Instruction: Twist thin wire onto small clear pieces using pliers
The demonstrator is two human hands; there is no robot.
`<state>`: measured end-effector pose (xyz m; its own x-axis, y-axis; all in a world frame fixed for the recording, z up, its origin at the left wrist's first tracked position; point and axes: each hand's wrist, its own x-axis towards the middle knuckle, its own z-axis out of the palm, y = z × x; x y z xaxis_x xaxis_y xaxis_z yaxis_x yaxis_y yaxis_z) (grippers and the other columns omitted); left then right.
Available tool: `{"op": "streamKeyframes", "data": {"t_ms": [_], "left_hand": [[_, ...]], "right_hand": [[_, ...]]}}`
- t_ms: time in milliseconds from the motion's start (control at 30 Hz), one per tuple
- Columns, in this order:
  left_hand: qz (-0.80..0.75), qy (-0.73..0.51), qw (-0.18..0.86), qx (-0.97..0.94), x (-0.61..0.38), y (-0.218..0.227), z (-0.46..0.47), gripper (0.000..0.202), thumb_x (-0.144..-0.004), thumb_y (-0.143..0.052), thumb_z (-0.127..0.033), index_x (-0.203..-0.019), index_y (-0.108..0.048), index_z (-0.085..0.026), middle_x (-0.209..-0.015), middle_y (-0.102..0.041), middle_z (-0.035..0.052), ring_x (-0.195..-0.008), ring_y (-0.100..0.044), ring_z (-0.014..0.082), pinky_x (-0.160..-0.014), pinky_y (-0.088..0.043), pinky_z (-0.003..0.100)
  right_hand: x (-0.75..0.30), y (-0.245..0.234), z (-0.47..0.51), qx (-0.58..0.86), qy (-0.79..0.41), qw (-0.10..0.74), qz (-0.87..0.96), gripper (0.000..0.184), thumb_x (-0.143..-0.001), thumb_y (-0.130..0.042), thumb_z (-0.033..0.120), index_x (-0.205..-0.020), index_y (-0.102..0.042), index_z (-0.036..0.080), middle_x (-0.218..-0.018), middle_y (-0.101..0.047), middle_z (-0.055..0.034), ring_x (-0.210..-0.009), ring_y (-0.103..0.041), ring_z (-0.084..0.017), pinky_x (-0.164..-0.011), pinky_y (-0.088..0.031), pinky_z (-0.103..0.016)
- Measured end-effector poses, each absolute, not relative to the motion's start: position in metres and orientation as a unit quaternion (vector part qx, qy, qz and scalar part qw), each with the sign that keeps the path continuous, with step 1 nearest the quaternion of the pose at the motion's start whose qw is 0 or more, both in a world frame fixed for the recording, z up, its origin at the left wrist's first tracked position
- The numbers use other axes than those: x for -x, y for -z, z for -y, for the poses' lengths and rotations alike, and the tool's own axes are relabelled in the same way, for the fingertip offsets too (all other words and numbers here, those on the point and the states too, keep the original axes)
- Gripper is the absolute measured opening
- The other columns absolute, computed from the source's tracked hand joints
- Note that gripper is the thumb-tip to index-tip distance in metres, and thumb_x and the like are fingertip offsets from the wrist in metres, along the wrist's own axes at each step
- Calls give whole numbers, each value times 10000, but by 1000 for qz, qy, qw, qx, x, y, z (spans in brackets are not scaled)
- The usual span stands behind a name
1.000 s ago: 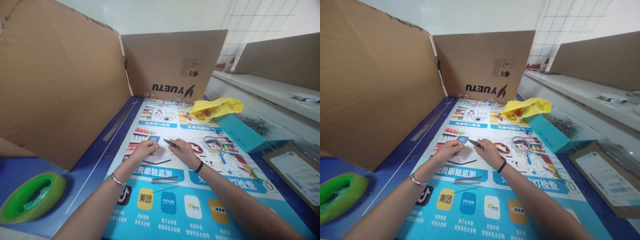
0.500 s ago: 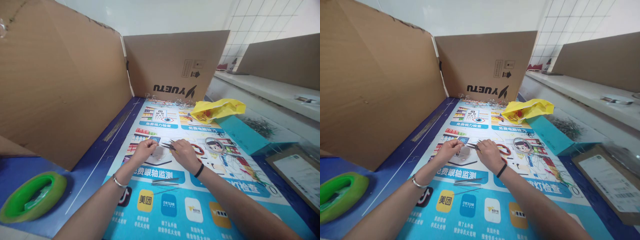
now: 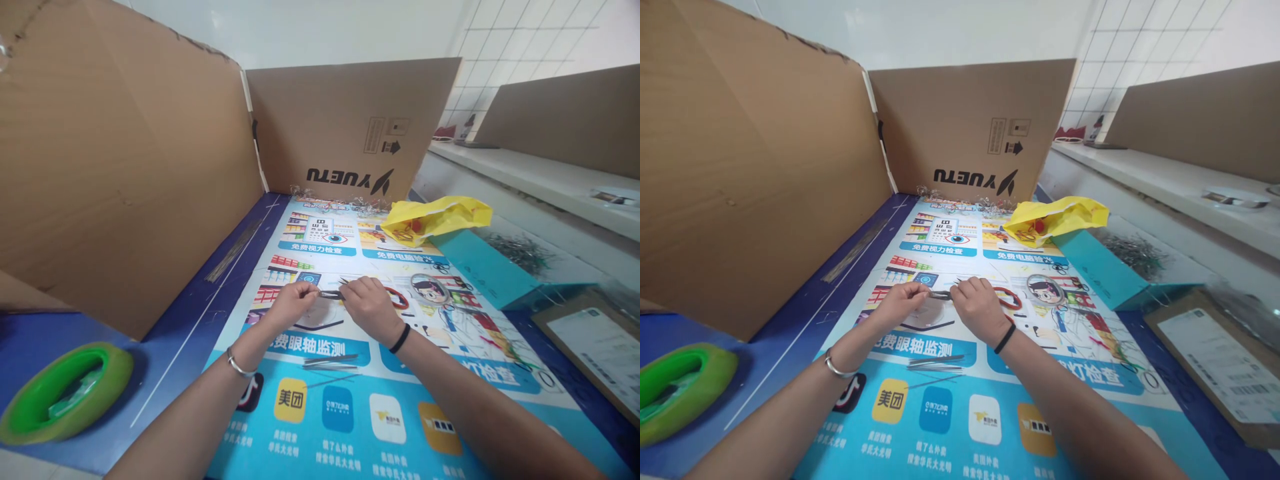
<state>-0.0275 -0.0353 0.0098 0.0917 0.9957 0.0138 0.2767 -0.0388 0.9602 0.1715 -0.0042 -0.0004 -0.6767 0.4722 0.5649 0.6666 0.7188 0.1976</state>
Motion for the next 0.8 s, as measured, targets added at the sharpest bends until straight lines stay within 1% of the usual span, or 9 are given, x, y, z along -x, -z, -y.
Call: {"op": "streamKeyframes", "data": {"t_ms": [167, 300, 500, 667, 800], "left_hand": [[-534, -407, 471, -572, 26, -11, 36, 188, -700, -531, -340, -660, -550, -157, -512, -457, -42, -472, -401, 83, -476, -318, 205], [-530, -413, 491, -555, 25, -14, 37, 200, -687, -554, -350, -661, -569, -152, -495, -473, -41, -465, -407, 83, -488, -328, 209], [-516, -421, 522, -533, 27, -14, 37, 206, -675, -584, -344, -685, -577, -138, -494, -475, -43, -460, -409, 73, -496, -327, 207], [-499, -416, 533, -542, 28, -13, 36, 216, -678, -583, -357, -671, -554, -144, -495, -460, -46, -456, -396, 72, -483, -335, 205], [-495, -417, 537, -541, 29, -13, 37, 213, -676, -588, -357, -671, -553, -147, -503, -464, -44, -458, -402, 75, -483, -346, 209]], "right_hand": [[-174, -9, 7, 299, 212, 230, 901, 197, -877, -408, 140, -929, -594, 178, -759, -555, -63, -777, -451, -190, -698, -299, -344], [-175, -11, 7, 289, 217, 228, 904, 198, -882, -407, 141, -946, -590, 179, -772, -558, -62, -775, -450, -187, -693, -299, -344], [-175, -9, 6, 286, 248, 202, 903, 202, -887, -398, 146, -947, -589, 170, -776, -566, -61, -758, -432, -188, -673, -295, -350], [-176, -9, 6, 279, 236, 217, 905, 195, -883, -410, 146, -948, -591, 175, -774, -569, -61, -758, -438, -185, -674, -297, -346], [-175, -9, 5, 280, 236, 221, 904, 193, -884, -409, 151, -901, -598, 181, -740, -558, -55, -735, -431, -180, -664, -288, -342]]}}
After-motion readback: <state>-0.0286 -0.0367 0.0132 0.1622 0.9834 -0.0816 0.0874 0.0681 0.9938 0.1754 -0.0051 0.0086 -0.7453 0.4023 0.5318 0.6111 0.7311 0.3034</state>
